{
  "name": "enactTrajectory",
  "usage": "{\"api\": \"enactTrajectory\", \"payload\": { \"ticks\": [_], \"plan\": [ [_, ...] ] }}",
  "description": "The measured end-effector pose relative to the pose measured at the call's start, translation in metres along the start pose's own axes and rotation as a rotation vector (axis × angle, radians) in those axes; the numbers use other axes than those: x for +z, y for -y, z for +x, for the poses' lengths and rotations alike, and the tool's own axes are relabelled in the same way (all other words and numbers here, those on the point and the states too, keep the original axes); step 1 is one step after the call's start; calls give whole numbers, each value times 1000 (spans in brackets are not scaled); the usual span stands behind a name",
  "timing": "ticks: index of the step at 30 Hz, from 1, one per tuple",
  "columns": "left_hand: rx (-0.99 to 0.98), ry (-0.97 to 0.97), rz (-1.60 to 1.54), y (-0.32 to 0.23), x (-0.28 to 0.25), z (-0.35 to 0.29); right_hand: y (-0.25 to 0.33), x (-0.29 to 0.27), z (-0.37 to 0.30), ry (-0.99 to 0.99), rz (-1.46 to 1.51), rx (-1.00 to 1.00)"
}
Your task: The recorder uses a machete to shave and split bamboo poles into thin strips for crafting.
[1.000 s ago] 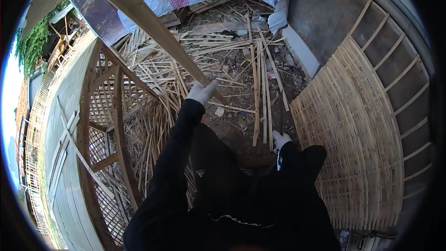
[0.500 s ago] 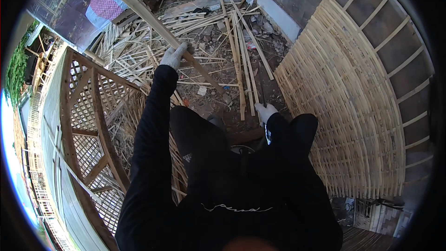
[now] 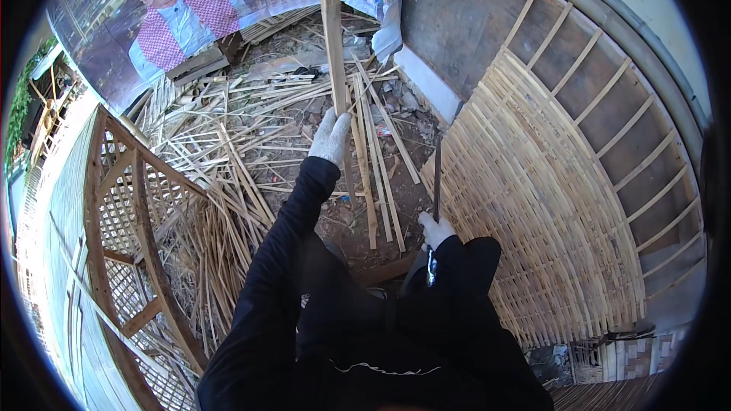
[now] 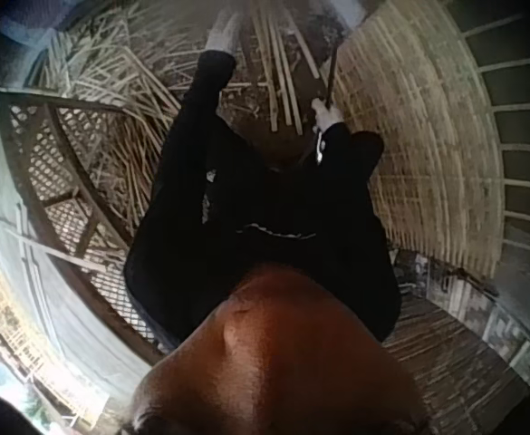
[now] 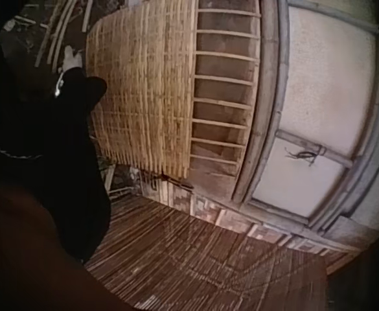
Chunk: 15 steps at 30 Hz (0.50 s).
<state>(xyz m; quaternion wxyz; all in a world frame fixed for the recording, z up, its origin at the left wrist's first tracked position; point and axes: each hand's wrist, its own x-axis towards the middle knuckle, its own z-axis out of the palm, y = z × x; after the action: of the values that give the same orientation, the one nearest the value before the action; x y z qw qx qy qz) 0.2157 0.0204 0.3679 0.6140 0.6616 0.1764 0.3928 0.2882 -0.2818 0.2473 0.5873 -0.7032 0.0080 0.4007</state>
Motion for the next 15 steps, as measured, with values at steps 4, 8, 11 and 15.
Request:
{"api": "enactTrajectory", "payload": {
  "ticks": [4,8,11,15],
  "plan": [
    [164,11,523,-13,26,-18,48,-5,-34,36,149,-37],
    [480,-28,650,-18,43,-33,109,-9,-81,29,154,-223],
    [506,-98,536,-15,57,-37,150,-4,-119,-36,136,-463],
    [460,-117,373,-5,77,-50,190,-2,-161,18,168,-668]
  ]
}}
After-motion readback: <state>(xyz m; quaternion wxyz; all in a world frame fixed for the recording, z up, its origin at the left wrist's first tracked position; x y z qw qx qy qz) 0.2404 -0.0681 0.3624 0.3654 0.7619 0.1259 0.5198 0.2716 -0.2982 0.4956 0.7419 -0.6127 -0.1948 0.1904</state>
